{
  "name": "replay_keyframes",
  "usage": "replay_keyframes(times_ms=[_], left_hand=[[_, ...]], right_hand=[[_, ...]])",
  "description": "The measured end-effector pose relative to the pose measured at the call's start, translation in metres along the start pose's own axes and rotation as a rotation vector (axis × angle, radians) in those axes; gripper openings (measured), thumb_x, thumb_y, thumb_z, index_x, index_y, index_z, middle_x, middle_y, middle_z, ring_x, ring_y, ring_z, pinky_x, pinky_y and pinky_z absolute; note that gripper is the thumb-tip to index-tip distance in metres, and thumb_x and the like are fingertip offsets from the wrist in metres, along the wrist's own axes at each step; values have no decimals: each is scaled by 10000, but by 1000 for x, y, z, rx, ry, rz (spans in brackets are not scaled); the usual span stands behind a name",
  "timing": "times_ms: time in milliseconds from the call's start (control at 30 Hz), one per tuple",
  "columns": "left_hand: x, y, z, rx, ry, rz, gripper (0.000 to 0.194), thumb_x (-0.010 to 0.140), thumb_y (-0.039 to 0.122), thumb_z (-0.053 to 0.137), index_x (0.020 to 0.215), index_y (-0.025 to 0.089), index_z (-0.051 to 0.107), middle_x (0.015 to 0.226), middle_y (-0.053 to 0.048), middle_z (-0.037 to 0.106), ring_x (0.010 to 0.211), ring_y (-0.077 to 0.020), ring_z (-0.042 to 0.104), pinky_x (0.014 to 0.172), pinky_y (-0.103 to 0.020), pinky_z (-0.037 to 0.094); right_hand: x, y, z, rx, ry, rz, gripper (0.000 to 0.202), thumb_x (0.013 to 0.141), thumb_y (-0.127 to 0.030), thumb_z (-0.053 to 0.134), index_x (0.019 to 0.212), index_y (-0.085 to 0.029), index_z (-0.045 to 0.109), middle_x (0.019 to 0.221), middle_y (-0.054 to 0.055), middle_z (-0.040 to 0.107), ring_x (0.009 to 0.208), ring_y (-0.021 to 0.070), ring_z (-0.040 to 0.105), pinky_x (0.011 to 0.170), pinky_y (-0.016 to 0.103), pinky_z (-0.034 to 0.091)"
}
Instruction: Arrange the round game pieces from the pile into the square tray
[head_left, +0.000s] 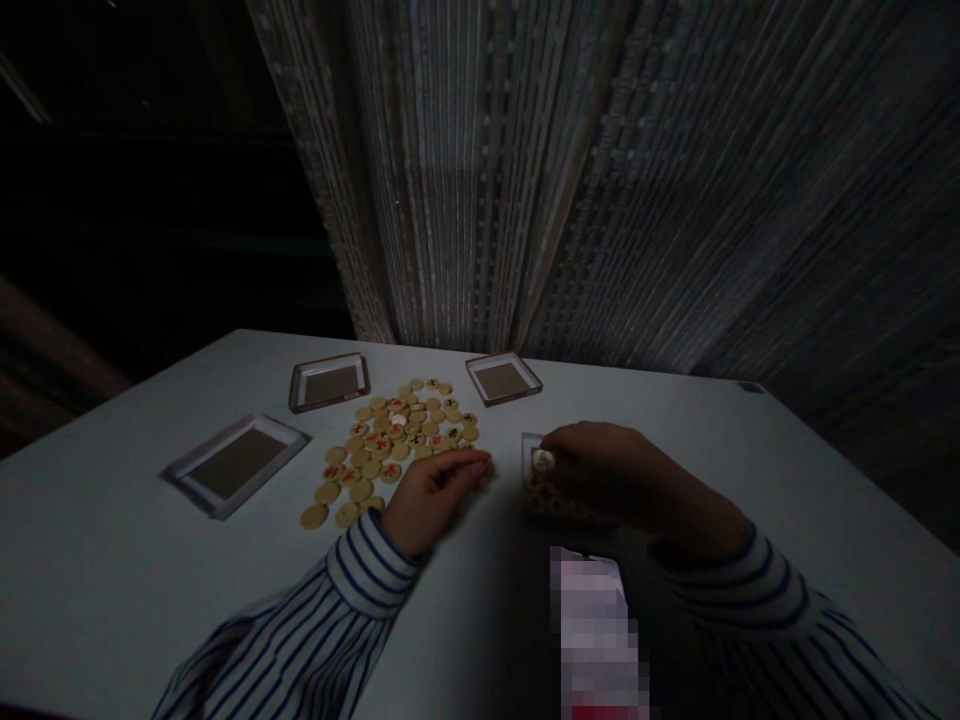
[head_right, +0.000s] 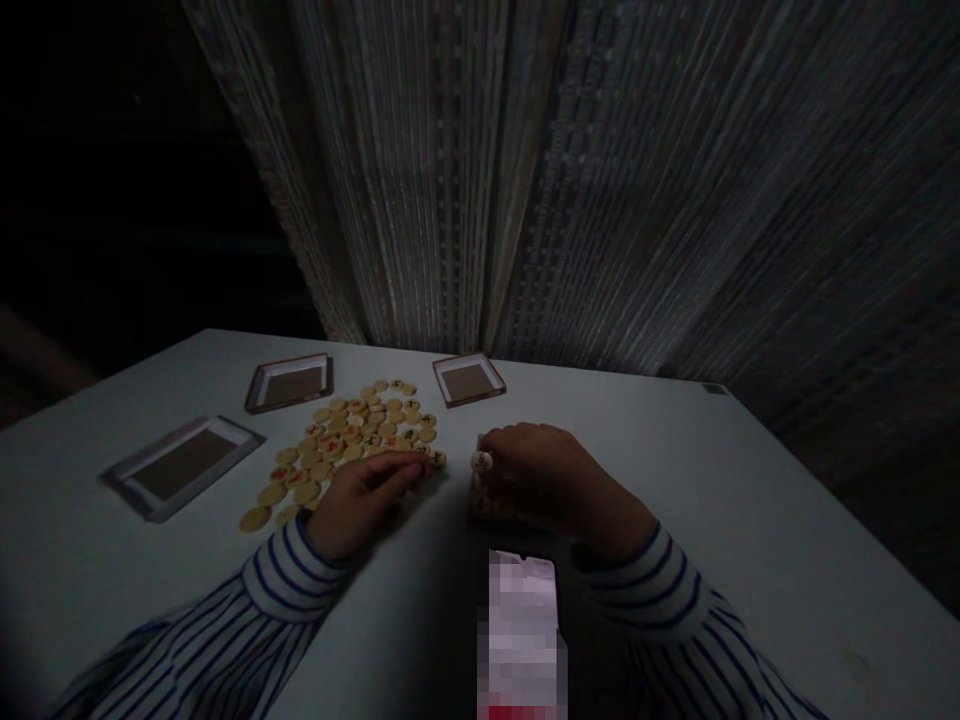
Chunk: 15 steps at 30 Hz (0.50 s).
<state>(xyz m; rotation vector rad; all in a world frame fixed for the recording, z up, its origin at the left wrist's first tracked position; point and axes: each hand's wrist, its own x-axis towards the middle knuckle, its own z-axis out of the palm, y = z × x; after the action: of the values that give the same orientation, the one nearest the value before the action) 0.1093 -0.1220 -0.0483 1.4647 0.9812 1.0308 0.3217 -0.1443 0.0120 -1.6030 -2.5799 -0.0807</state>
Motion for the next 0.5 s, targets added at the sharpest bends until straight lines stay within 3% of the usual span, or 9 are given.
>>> replay_keyframes(times_ms=[267, 500], left_hand=[[-1, 0, 16, 208, 8, 68, 244, 747, 319, 551, 893, 163, 669, 897, -64, 694, 838, -183, 622, 781, -301, 481], [11, 12, 40, 412, 8, 116, 248, 771, 280, 517, 952, 166, 642, 867, -58, 680, 745, -172, 609, 690, -292, 476]], right_hand=[[-7, 2, -16, 50, -108, 57, 207, 791, -250, 484, 950, -184, 598, 902, 65, 654, 790, 172, 589, 641, 260, 398], [-11, 12, -12, -21, -149, 53, 191, 780, -273, 493, 923, -194, 594, 816, 57, 655, 690, 171, 590, 543, 251, 352]])
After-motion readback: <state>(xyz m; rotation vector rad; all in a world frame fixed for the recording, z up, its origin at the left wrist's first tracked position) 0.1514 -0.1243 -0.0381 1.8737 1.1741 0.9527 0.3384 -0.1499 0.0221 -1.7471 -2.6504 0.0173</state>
